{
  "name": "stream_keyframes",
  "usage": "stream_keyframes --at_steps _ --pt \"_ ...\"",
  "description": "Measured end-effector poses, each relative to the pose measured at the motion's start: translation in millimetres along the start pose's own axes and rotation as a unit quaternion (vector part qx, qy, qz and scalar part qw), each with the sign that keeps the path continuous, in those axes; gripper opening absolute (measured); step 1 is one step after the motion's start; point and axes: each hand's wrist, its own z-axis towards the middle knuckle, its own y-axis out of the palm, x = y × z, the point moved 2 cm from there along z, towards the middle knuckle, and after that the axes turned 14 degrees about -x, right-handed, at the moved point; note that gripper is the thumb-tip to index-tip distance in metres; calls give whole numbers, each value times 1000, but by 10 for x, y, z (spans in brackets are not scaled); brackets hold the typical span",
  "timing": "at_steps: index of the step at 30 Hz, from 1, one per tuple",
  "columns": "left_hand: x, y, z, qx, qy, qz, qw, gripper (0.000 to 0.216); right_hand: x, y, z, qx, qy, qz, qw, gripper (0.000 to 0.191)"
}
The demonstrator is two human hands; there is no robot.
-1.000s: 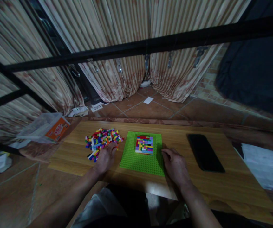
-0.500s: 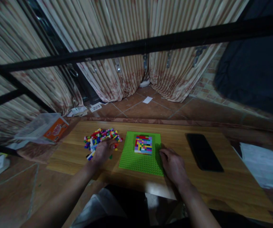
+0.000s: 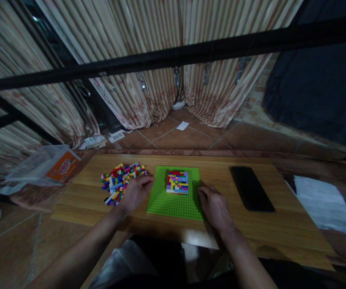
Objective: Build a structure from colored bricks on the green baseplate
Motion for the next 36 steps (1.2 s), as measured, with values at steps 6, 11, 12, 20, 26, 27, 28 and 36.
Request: stream_keyframes --at_steps 6,11,12,20,26,27,28,36 --pt "340 155 65 -35 41 8 999 24 -20 -15 13 -5 4 -11 1000 24" --pt "417 289 140 -68 47 73 994 27 -27 -13 17 -11 -4 -19 1000 24" --pt "419 312 156 -74 44 79 993 30 -27 -13 16 -10 -4 -20 1000 24" --pt "437 387 235 -96 27 95 990 34 -42 -26 13 -12 -4 -16 1000 24" --pt "462 396 261 -93 35 78 992 33 -41 -25 14 -10 -7 -23 1000 25" --pt "470 399 263 -90 34 75 993 33 -42 -26 14 -8 -9 -24 1000 25" --pt "479 400 264 -87 33 72 993 33 -43 -27 13 -5 -12 -24 1000 25" --pt "533 380 224 -43 -12 36 998 37 -60 -41 12 -15 -3 -14 1000 26"
